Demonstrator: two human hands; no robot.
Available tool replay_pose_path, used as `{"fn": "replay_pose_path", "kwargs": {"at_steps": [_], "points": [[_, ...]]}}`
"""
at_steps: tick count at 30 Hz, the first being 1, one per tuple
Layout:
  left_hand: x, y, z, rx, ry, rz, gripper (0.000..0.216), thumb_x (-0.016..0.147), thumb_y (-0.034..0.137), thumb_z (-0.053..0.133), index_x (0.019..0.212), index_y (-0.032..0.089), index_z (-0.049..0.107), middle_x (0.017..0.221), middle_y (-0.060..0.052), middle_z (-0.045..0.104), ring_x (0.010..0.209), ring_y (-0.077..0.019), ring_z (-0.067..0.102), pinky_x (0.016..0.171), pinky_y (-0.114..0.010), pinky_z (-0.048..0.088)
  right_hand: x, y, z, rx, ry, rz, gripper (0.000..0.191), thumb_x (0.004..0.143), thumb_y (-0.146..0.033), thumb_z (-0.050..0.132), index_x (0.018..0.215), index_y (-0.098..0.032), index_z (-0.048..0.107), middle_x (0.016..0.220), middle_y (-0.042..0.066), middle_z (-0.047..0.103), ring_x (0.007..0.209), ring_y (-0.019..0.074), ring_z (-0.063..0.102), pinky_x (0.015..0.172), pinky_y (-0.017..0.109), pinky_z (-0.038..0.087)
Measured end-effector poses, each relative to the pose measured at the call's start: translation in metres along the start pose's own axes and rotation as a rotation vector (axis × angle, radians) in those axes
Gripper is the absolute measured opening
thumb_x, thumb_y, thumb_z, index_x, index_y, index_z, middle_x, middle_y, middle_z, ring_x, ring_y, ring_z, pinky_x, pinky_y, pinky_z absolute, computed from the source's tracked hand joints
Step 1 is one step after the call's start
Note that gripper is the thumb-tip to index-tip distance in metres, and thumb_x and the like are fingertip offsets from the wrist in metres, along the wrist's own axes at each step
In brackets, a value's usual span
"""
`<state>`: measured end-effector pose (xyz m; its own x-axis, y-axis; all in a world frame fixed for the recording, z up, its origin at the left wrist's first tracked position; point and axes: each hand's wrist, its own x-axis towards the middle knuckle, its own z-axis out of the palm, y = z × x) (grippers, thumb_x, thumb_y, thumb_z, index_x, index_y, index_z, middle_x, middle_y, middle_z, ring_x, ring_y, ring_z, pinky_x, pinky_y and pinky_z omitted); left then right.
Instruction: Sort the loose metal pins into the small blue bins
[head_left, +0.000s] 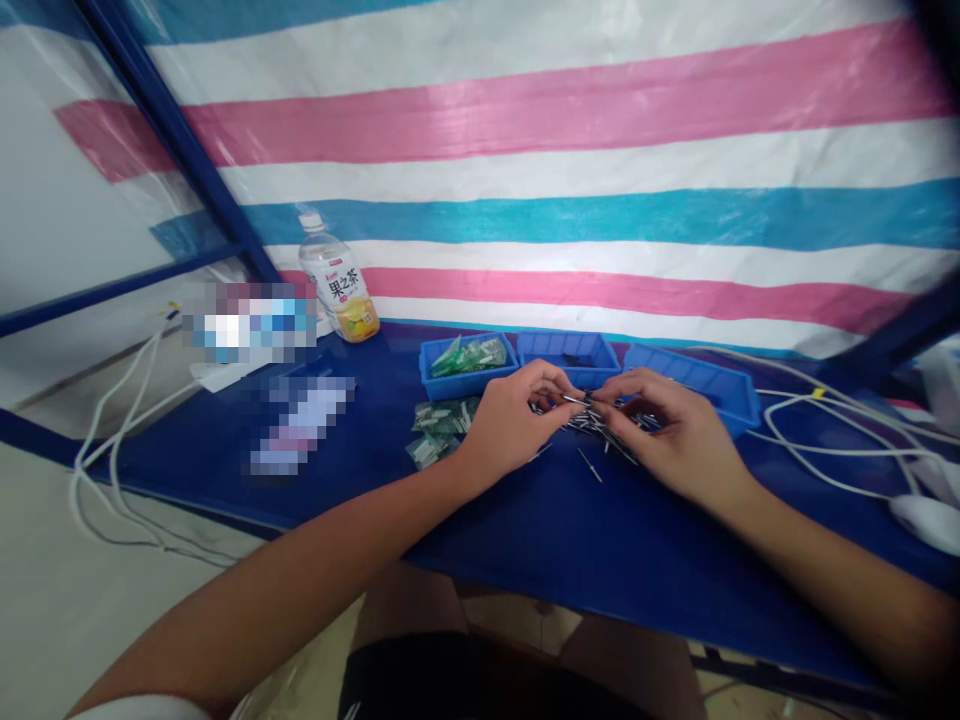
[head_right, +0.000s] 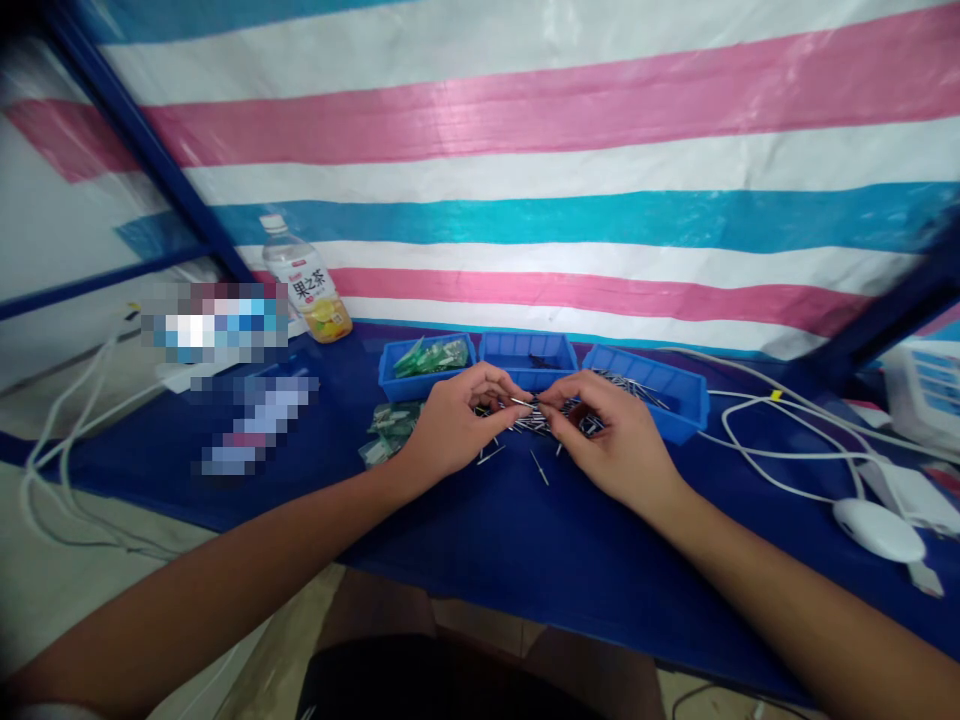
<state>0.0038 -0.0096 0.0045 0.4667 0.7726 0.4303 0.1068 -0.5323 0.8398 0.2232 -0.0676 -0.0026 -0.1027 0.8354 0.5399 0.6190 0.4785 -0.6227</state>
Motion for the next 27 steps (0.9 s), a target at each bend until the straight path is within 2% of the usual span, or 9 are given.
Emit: {"fn": "replay_pose_path", "kwargs": {"at_steps": [4,8,10,13,15,17,20,23,27], "points": [[-0.001,-0.002,0.000,-0.068,-0.019,0.004,0.014,0.089,0.020,0.079,0.099,0.020,0.069,0.101,-0.005,0.082,0.095,-0.0204,0.080,0.088,-0.034,0.065,-0.003,0.003,0.003,-0.001,-0.064,0.062,0.008,0.096,-0.031,0.072,0.103,-0.027,0.073,0.104,0.004,0.077,0.078,0.0193,0.072,0.066,0.034,0.059],[-0.001,-0.003,0.002,-0.110,-0.049,-0.009,0.013,0.089,0.022,0.079,0.100,0.019,0.071,0.099,-0.006,0.082,0.094,-0.0216,0.081,0.089,-0.036,0.066,-0.005,0.001,0.005,0.017,-0.027,0.090,0.013,0.093,-0.030,0.074,0.103,-0.026,0.068,0.101,0.004,0.075,0.074,0.0186,0.070,0.064,0.032,0.057],[-0.001,-0.001,0.003,-0.126,-0.047,-0.012,0.017,0.089,0.023,0.080,0.103,0.019,0.072,0.101,-0.007,0.082,0.095,-0.0216,0.081,0.089,-0.036,0.066,-0.004,-0.001,0.006,0.072,-0.023,0.091,0.021,0.093,-0.027,0.073,0.112,-0.026,0.064,0.096,0.004,0.072,0.075,0.0190,0.069,0.066,0.033,0.057],[-0.001,0.002,0.004,-0.090,-0.019,0.003,0.021,0.090,0.026,0.081,0.107,0.019,0.073,0.108,-0.008,0.082,0.096,-0.0205,0.079,0.085,-0.032,0.065,-0.004,-0.002,0.005,0.128,-0.052,0.073,0.042,0.095,-0.024,0.068,0.135,-0.027,0.058,0.093,0.003,0.067,0.077,0.0199,0.068,0.067,0.034,0.058],[-0.002,0.005,0.003,-0.014,-0.026,0.010,0.015,0.094,0.030,0.076,0.105,0.019,0.074,0.105,-0.006,0.083,0.092,-0.0198,0.079,0.080,-0.030,0.063,-0.004,-0.002,0.004,0.102,-0.047,0.061,0.044,0.096,-0.023,0.065,0.139,-0.028,0.059,0.093,0.003,0.065,0.078,0.0197,0.067,0.067,0.034,0.057],[-0.003,0.008,0.001,0.042,-0.059,-0.011,0.016,0.099,0.034,0.069,0.105,0.020,0.076,0.095,-0.005,0.083,0.084,-0.0193,0.079,0.076,-0.031,0.063,-0.004,-0.001,0.003,0.068,-0.020,0.068,0.034,0.097,-0.025,0.065,0.131,-0.028,0.064,0.093,0.003,0.066,0.078,0.0198,0.067,0.068,0.034,0.058],[-0.005,0.008,0.000,0.061,-0.120,-0.040,0.027,0.102,0.036,0.064,0.122,0.022,0.075,0.093,-0.004,0.085,0.080,-0.0211,0.080,0.075,-0.034,0.064,-0.004,0.000,0.003,0.035,0.021,0.084,0.019,0.098,-0.034,0.069,0.116,-0.027,0.069,0.095,0.005,0.071,0.075,0.0205,0.068,0.065,0.035,0.060],[-0.006,0.006,0.001,0.067,-0.125,0.000,0.035,0.102,0.033,0.063,0.135,0.023,0.072,0.109,-0.005,0.085,0.093,-0.0232,0.082,0.086,-0.037,0.066,-0.003,0.001,0.004,0.008,0.023,0.056,0.014,0.098,-0.039,0.070,0.106,-0.027,0.072,0.100,0.007,0.075,0.078,0.0213,0.070,0.063,0.035,0.060],[-0.004,0.003,0.001,0.073,-0.096,0.086,0.031,0.102,0.025,0.062,0.129,0.023,0.076,0.130,-0.005,0.079,0.117,-0.0245,0.077,0.101,-0.039,0.064,-0.002,0.003,0.004,0.021,-0.020,0.008,0.008,0.098,-0.035,0.070,0.099,-0.027,0.073,0.102,0.008,0.075,0.087,0.0237,0.071,0.068,0.037,0.061]]}}
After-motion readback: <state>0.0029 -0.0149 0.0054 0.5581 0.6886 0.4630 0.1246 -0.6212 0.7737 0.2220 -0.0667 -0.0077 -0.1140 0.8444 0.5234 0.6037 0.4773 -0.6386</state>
